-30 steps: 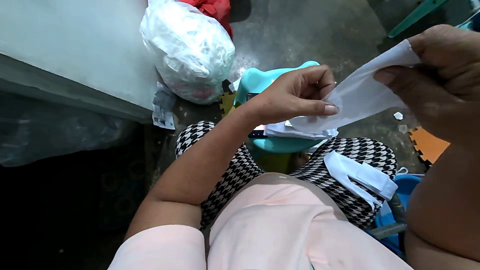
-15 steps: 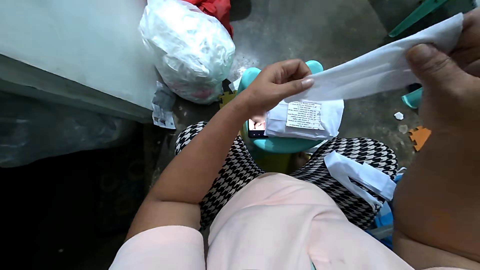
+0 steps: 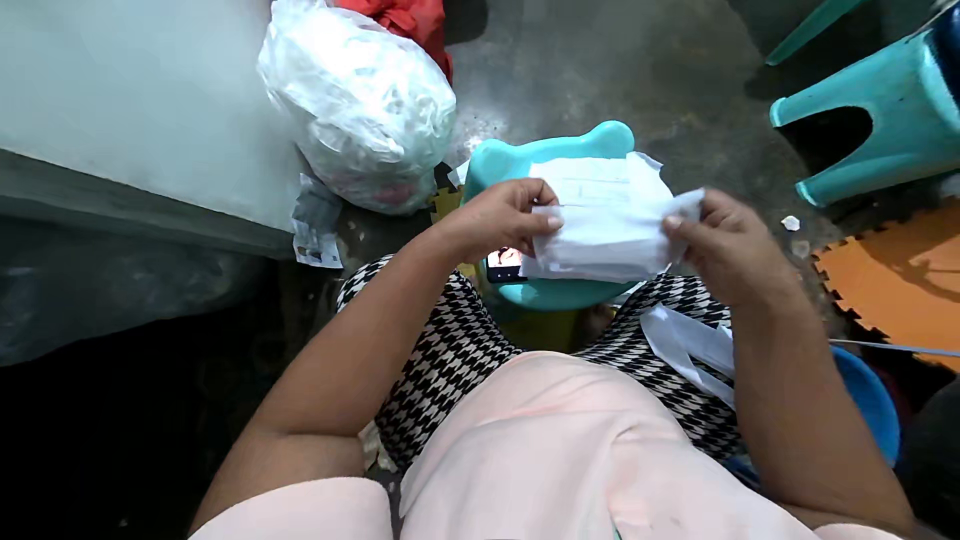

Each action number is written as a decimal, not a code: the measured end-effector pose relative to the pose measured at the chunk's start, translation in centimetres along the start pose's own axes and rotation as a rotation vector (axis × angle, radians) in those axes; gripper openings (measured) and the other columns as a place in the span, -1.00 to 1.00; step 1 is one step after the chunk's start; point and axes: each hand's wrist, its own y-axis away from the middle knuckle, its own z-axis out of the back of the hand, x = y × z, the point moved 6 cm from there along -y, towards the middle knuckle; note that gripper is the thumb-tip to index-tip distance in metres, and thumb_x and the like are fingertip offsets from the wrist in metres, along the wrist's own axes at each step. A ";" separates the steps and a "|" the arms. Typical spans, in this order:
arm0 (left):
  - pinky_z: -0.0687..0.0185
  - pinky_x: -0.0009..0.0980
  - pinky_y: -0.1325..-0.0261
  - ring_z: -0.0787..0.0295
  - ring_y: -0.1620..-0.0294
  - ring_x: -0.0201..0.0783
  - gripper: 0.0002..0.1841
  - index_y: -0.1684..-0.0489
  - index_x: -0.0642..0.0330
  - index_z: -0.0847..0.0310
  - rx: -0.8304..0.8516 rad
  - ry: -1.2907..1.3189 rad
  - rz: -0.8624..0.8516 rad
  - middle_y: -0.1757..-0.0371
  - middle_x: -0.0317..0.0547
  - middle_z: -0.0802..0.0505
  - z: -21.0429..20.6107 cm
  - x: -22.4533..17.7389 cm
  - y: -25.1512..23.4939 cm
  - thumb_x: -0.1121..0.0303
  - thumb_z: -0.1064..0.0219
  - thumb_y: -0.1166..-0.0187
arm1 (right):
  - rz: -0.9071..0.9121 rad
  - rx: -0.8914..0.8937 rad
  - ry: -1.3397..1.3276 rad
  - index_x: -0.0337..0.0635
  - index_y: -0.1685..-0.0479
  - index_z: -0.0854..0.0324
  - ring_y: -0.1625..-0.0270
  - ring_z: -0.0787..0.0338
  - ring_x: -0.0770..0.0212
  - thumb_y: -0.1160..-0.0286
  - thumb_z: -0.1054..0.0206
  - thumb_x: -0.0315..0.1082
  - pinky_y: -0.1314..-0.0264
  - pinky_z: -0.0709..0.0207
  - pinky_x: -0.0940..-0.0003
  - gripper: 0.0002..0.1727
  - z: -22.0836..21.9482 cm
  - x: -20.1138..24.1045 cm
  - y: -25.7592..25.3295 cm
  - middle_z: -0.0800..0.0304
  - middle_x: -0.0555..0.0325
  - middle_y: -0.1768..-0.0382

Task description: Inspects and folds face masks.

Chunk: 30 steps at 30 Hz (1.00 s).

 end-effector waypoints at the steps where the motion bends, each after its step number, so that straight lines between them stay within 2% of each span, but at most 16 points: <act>1: -0.81 -0.35 0.18 -0.83 0.30 -0.29 -0.92 -0.01 0.29 -0.52 0.009 -0.022 0.054 0.23 -0.05 -0.82 -0.1 0.5 0.1 0.50 -0.22 -0.72 | -0.052 0.007 0.002 -0.08 -0.08 -0.54 0.31 -0.80 0.45 -0.63 -0.22 -0.45 0.20 -0.76 0.44 -0.84 -0.2 -1.1 0.3 -0.79 0.32 0.27; 5: -0.85 -0.27 0.12 -0.87 0.24 -0.21 -0.90 -0.06 0.31 -0.50 0.010 -0.076 0.182 0.17 0.02 -0.82 0.1 1.2 -0.2 0.50 -0.19 -0.75 | -0.177 -0.003 0.051 -0.20 -0.14 -0.50 0.28 -0.82 0.38 -0.67 -0.22 -0.48 0.15 -0.76 0.38 -0.82 -0.5 -3.1 0.4 -0.79 0.18 0.25; 9: -0.88 -0.21 0.11 -0.91 0.22 -0.15 -0.85 -0.15 0.32 -0.49 -0.073 -0.185 0.196 0.11 0.09 -0.83 0.9 0.3 -1.5 0.47 -0.19 -0.77 | -0.116 -0.036 0.218 -0.19 -0.13 -0.50 0.42 -0.72 0.36 -0.73 -0.23 -0.32 0.31 -0.67 0.36 -0.82 0.1 -2.7 -1.0 -0.72 0.14 0.35; 11: -0.88 -0.20 0.12 -0.91 0.23 -0.14 -0.83 -0.16 0.31 -0.51 -0.119 -0.235 0.179 0.12 0.09 -0.84 1.3 0.0 -2.3 0.45 -0.21 -0.77 | -0.101 -0.059 0.265 -0.21 -0.14 -0.52 0.43 -0.71 0.31 -0.71 -0.24 -0.31 0.34 -0.66 0.30 -0.79 0.4 -2.5 -2.3 -0.72 0.09 0.35; 13: -0.89 -0.20 0.16 -0.91 0.28 -0.15 -0.83 -0.14 0.28 -0.53 -0.176 -0.318 0.161 0.15 0.08 -0.85 1.9 -0.1 -3.1 0.41 -0.22 -0.77 | -0.115 -0.097 0.289 -0.25 -0.17 -0.54 0.37 -0.75 0.25 -0.68 -0.26 -0.33 0.26 -0.70 0.19 -0.76 0.6 -2.5 -3.7 -0.74 0.04 0.31; 16: -0.90 -0.12 0.15 -0.92 0.27 -0.11 -0.81 -0.17 0.27 -0.54 -0.253 -0.420 0.150 0.13 0.12 -0.85 2.5 0.0 -3.9 0.36 -0.20 -0.79 | -0.117 -0.127 0.357 -0.26 -0.19 -0.54 0.29 -0.75 0.22 -0.72 -0.24 -0.32 0.14 -0.67 0.14 -0.75 0.5 -2.4 -4.9 -0.74 -0.01 0.24; 18: -0.90 -0.09 0.13 -0.92 0.27 -0.11 -0.76 -0.23 0.26 -0.53 -0.297 -0.465 0.147 0.15 0.12 -0.84 2.7 0.0 -4.0 0.30 -0.18 -0.82 | -0.135 -0.142 0.423 -0.27 -0.23 -0.53 0.23 -0.79 0.11 -0.73 -0.24 -0.29 0.06 -0.67 0.00 -0.72 0.3 -2.4 -5.3 -0.76 -0.08 0.21; 20: -0.87 -0.11 0.16 -0.89 0.33 -0.13 -0.69 -0.28 0.25 -0.50 -0.326 -0.490 0.128 0.22 0.08 -0.83 2.8 0.0 -3.9 0.22 -0.24 -0.79 | -0.140 -0.137 0.500 -0.29 -0.25 -0.50 0.24 -0.77 0.03 -0.72 -0.25 -0.28 0.06 -0.64 -0.09 -0.69 0.1 -2.1 -5.2 -0.75 -0.10 0.23; 21: -0.86 -0.11 0.17 -0.87 0.35 -0.13 -0.63 -0.32 0.25 -0.46 -0.329 -0.499 0.118 0.24 0.07 -0.82 2.8 0.1 -3.8 0.21 -0.32 -0.74 | -0.132 -0.137 0.529 -0.30 -0.26 -0.48 0.31 -0.71 0.05 -0.70 -0.28 -0.28 0.13 -0.59 -0.06 -0.67 0.0 -2.0 -5.1 -0.70 -0.07 0.29; 22: -0.84 -0.10 0.18 -0.85 0.36 -0.12 -0.55 -0.36 0.26 -0.42 -0.327 -0.506 0.109 0.24 0.08 -0.80 2.7 0.1 -3.7 0.22 -0.41 -0.66 | -0.130 -0.133 0.550 -0.30 -0.30 -0.45 0.35 -0.66 0.06 -0.66 -0.33 -0.31 0.18 -0.58 -0.05 -0.63 0.0 -1.9 -5.0 -0.66 -0.04 0.33; 24: -0.85 -0.09 0.14 -0.87 0.32 -0.08 -0.46 -0.41 0.24 -0.37 -0.316 -0.552 0.110 0.21 0.09 -0.82 2.6 0.2 -3.6 0.32 -0.53 -0.54 | -0.136 -0.130 0.596 -0.30 -0.39 -0.41 0.32 -0.70 0.01 -0.58 -0.39 -0.40 0.16 -0.63 -0.09 -0.55 -0.1 -1.7 -4.7 -0.68 -0.08 0.30; 27: -0.80 -0.02 0.08 -0.84 0.25 -0.02 -0.47 -0.44 0.25 -0.37 -0.313 -0.635 0.120 0.17 0.13 -0.80 2.6 0.3 -3.5 0.44 -0.48 -0.54 | -0.136 -0.136 0.631 -0.31 -0.44 -0.37 0.28 -0.73 -0.05 -0.56 -0.37 -0.45 0.13 -0.63 -0.13 -0.52 0.0 -1.6 -4.4 -0.70 -0.12 0.24; 30: -0.82 0.00 0.04 -0.86 0.20 0.02 -0.54 -0.45 0.25 -0.37 -0.314 -0.657 0.130 0.07 0.17 -0.79 2.6 0.3 -3.4 0.46 -0.39 -0.61 | -0.094 -0.149 0.645 -0.30 -0.42 -0.39 0.39 -0.67 -0.02 -0.59 -0.36 -0.42 0.29 -0.57 -0.11 -0.54 0.1 -1.9 -3.9 -0.66 -0.09 0.33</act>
